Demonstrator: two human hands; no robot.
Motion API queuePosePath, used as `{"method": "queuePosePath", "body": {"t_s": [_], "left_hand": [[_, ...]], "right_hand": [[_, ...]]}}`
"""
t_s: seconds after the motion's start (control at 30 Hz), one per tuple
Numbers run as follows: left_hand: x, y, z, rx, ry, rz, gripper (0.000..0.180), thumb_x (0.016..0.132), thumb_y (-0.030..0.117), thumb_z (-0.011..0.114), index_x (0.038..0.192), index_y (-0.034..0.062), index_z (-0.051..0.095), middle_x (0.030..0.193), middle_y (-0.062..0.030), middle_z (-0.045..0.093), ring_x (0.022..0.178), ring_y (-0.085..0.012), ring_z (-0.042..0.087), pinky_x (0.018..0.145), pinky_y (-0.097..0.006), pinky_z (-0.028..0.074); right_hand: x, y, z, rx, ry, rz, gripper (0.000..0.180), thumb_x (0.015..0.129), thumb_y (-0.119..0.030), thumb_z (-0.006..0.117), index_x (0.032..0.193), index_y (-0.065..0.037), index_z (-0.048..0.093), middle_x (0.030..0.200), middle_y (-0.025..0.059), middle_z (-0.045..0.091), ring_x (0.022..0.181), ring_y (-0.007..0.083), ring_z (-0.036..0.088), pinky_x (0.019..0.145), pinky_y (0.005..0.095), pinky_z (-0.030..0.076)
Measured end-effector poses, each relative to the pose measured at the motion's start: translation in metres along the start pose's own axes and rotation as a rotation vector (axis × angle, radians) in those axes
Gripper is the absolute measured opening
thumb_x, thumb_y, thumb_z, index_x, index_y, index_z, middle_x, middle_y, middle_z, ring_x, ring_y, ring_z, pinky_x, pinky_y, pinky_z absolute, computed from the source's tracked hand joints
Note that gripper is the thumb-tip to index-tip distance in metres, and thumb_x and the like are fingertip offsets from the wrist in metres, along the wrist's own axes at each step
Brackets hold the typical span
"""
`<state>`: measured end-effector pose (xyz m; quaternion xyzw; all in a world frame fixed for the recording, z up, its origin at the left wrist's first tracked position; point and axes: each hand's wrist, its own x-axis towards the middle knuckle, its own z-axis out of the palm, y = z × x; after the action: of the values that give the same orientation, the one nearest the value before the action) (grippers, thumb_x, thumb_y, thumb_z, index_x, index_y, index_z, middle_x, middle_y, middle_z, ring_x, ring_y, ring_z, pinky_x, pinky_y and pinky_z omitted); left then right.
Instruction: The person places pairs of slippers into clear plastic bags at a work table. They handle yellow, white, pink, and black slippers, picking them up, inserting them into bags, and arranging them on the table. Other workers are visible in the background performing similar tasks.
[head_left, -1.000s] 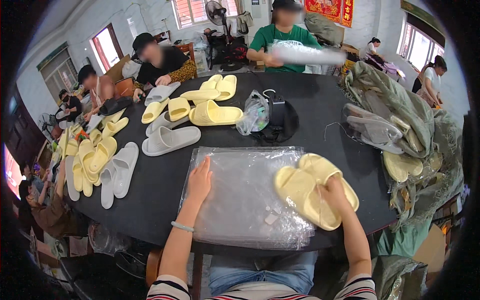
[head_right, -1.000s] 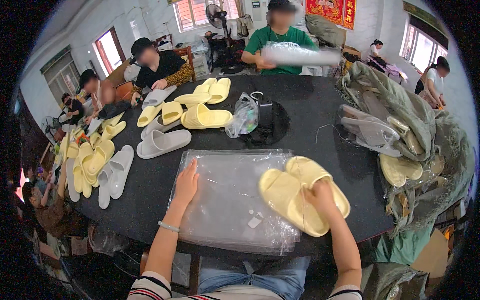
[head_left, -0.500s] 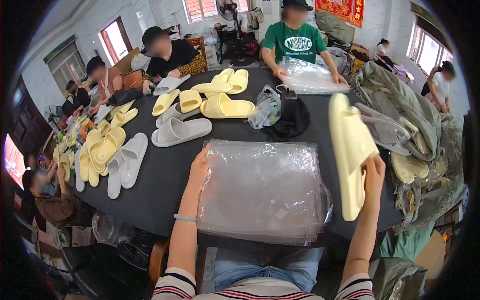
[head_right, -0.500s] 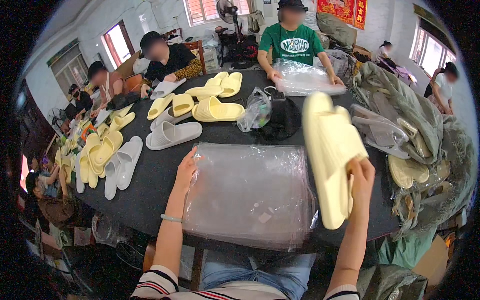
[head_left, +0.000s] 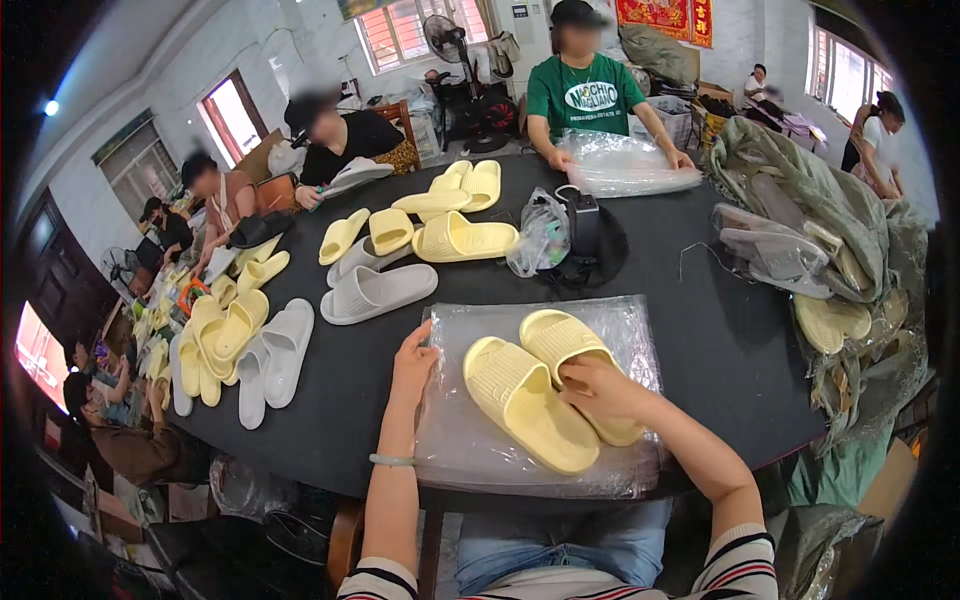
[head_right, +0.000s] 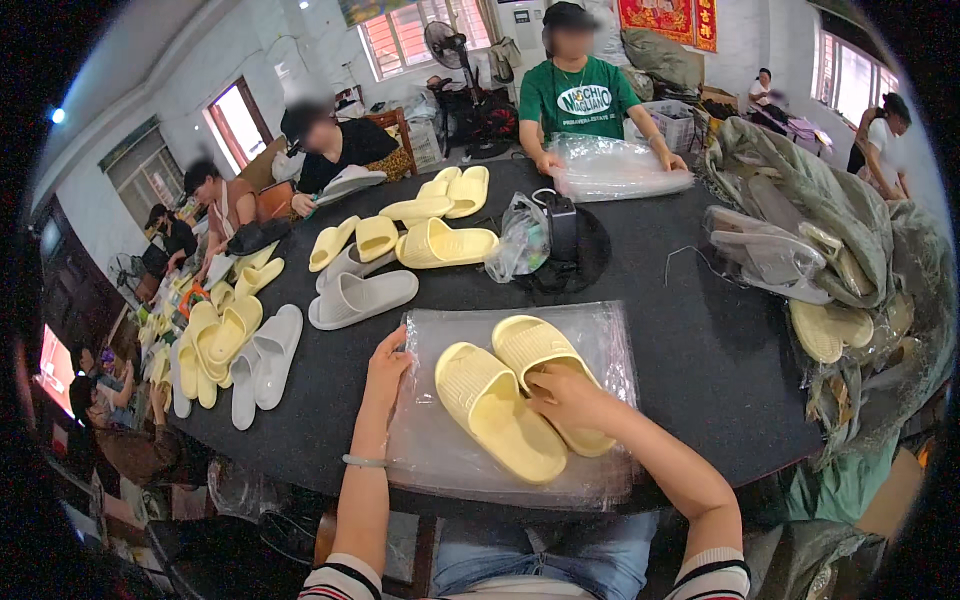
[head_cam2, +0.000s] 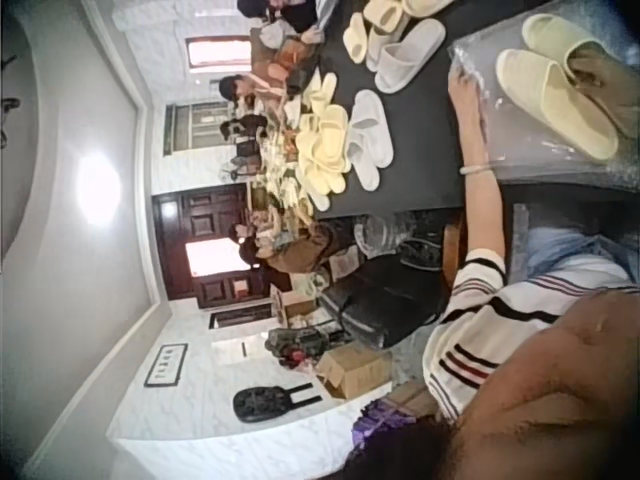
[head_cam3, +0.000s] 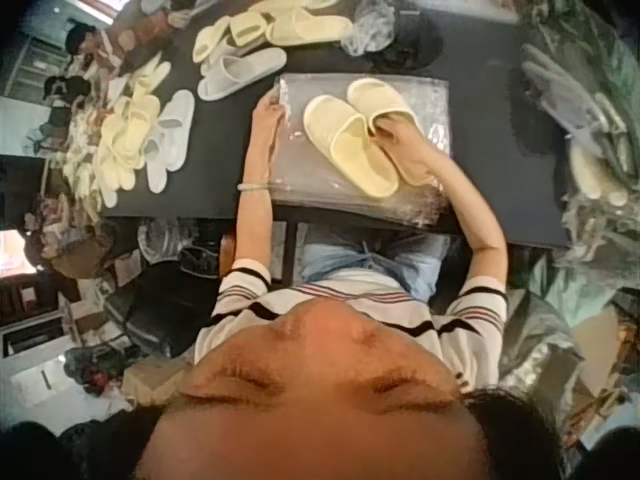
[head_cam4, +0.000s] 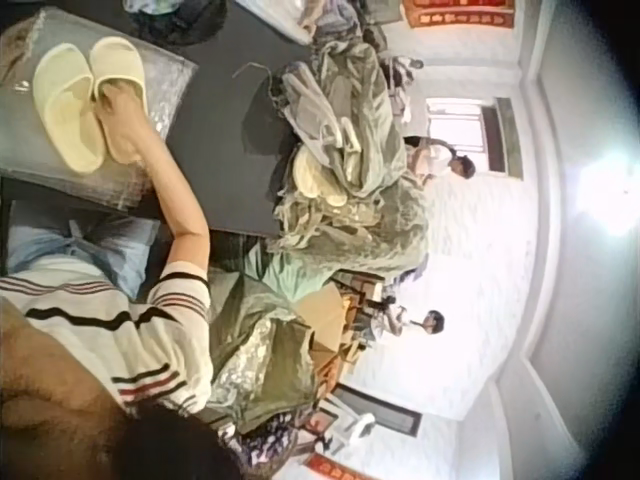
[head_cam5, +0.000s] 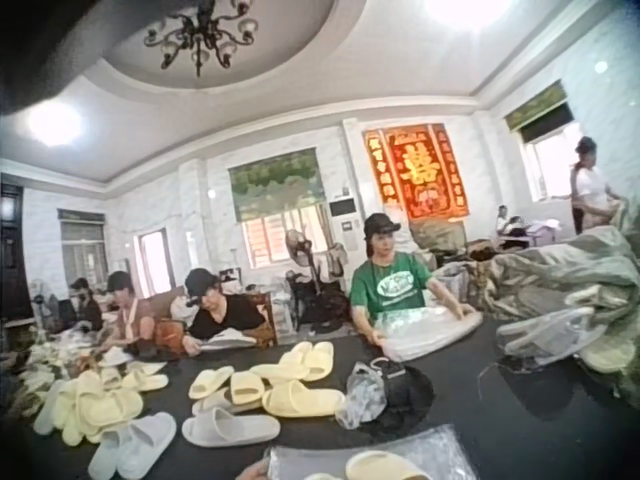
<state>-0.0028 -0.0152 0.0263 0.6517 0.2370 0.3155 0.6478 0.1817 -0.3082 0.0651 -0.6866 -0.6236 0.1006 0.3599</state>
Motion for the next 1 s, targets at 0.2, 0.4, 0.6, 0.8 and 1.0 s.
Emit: {"method": "queuePosePath", "body": {"t_s": [0.2,0.4,0.6,0.8,1.0], "left_hand": [[0.006,-0.019,-0.011,0.318,-0.024,0.115,0.065,0.081,-0.008,0.063,0.141,0.0079,0.043,0.119,-0.0107,0.051,0.074,-0.0087,0.060,0.066,-0.022,0.048],[-0.001,0.000,-0.010,0.291,-0.011,-0.005,0.065,0.080,-0.010,0.063,0.140,0.0092,0.045,0.125,-0.0121,0.050,0.077,-0.0076,0.059,0.071,-0.022,0.050],[-0.014,0.035,0.008,0.981,0.032,0.497,0.054,0.077,-0.005,0.067,0.129,0.0061,0.055,0.122,-0.0135,0.052,0.086,-0.0197,0.060,0.078,-0.029,0.049],[-0.088,0.129,0.123,0.999,-0.692,0.827,0.050,0.083,0.019,0.069,0.129,0.0071,0.054,0.091,-0.0147,0.063,0.084,-0.0290,0.062,0.080,-0.038,0.050],[-0.108,0.094,0.175,1.556,-0.676,0.249,0.061,0.093,0.041,0.054,0.138,0.0030,0.040,0.086,-0.0182,0.061,0.076,-0.0337,0.064,0.066,-0.043,0.052]], "right_hand": [[-0.024,0.048,-0.032,0.512,0.222,0.308,0.026,0.094,-0.024,0.061,0.108,-0.003,0.067,0.096,0.0036,0.068,0.086,0.0059,0.057,0.068,0.0252,0.048],[-0.027,0.095,-0.025,0.550,0.371,0.493,0.028,0.094,-0.024,0.059,0.109,-0.003,0.067,0.100,0.0085,0.068,0.089,0.0114,0.060,0.076,0.0270,0.049],[-0.024,0.093,-0.024,0.384,0.306,0.423,0.027,0.090,-0.021,0.063,0.109,-0.002,0.067,0.101,0.0125,0.070,0.091,0.0199,0.065,0.082,0.0317,0.051],[-0.027,0.099,-0.024,0.419,0.326,0.411,0.025,0.089,-0.017,0.064,0.109,-0.003,0.067,0.099,0.0132,0.069,0.089,0.0214,0.066,0.081,0.0308,0.051],[-0.027,0.094,-0.018,0.340,0.336,0.374,0.025,0.088,-0.015,0.063,0.109,-0.003,0.067,0.103,0.0144,0.067,0.092,0.0225,0.066,0.082,0.0320,0.051]]}}
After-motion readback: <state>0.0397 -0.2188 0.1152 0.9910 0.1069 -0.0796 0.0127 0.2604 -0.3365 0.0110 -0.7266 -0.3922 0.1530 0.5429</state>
